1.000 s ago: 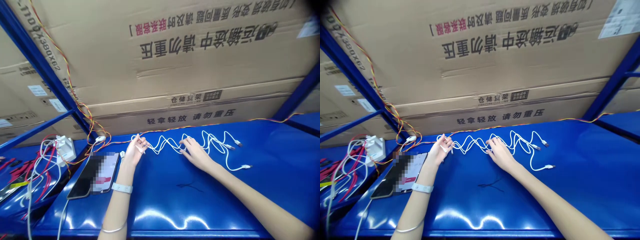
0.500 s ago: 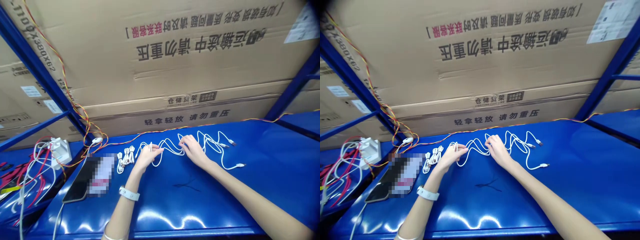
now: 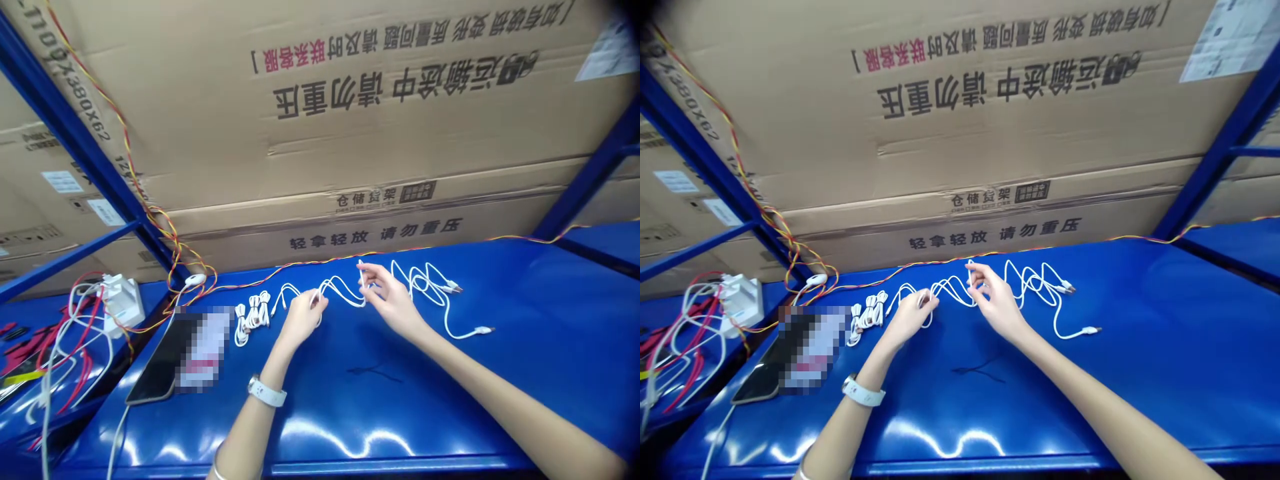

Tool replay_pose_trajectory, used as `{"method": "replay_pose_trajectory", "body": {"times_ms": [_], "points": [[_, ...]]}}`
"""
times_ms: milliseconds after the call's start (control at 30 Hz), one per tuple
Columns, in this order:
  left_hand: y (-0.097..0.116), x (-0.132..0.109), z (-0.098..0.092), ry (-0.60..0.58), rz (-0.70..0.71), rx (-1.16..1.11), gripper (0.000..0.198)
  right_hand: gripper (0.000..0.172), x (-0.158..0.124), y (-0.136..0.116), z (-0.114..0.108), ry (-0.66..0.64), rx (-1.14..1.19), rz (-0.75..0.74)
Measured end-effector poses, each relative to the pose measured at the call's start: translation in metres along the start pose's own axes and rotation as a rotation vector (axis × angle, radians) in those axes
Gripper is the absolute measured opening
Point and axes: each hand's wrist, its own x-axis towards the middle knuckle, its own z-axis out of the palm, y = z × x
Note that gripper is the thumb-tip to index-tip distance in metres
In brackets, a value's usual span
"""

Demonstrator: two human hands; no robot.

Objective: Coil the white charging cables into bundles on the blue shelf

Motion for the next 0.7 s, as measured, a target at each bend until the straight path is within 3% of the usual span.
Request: {"method": "replay_pose_trajectory", "body": {"times_ms": [100, 200, 333, 433, 533, 700], "points": [[0.011, -0.003, 0.005, 0.031, -0.008, -0.473, 0.022, 0.038, -0.004, -0.004, 0.007, -0.102, 0.000, -0.004], [0.021, -0.007, 0.014, -0.045, 0.006, -0.758, 0.023, 0.035, -0.011, -0.012, 0.015, -0.219, -0.050, -0.039], [0.026, -0.010, 0.020, 0.005, 0.026, -0.822, 0.035, 0.029, -0.016, -0.019, 0.019, -0.299, -0.229, -0.093], [0.027, -0.009, 0.014, 0.092, 0.042, -0.825, 0.037, 0.030, -0.011, -0.013, 0.010, -0.226, -0.359, -0.108], [0.024, -0.006, 0.006, 0.075, 0.005, -0.887, 0.036, 0.026, -0.002, -0.001, -0.007, -0.202, -0.585, -0.145], [0.017, -0.002, 0.003, 0.108, -0.063, -0.968, 0.040, 0.032, 0.003, 0.010, -0.024, -0.468, -0.879, -0.178]]}}
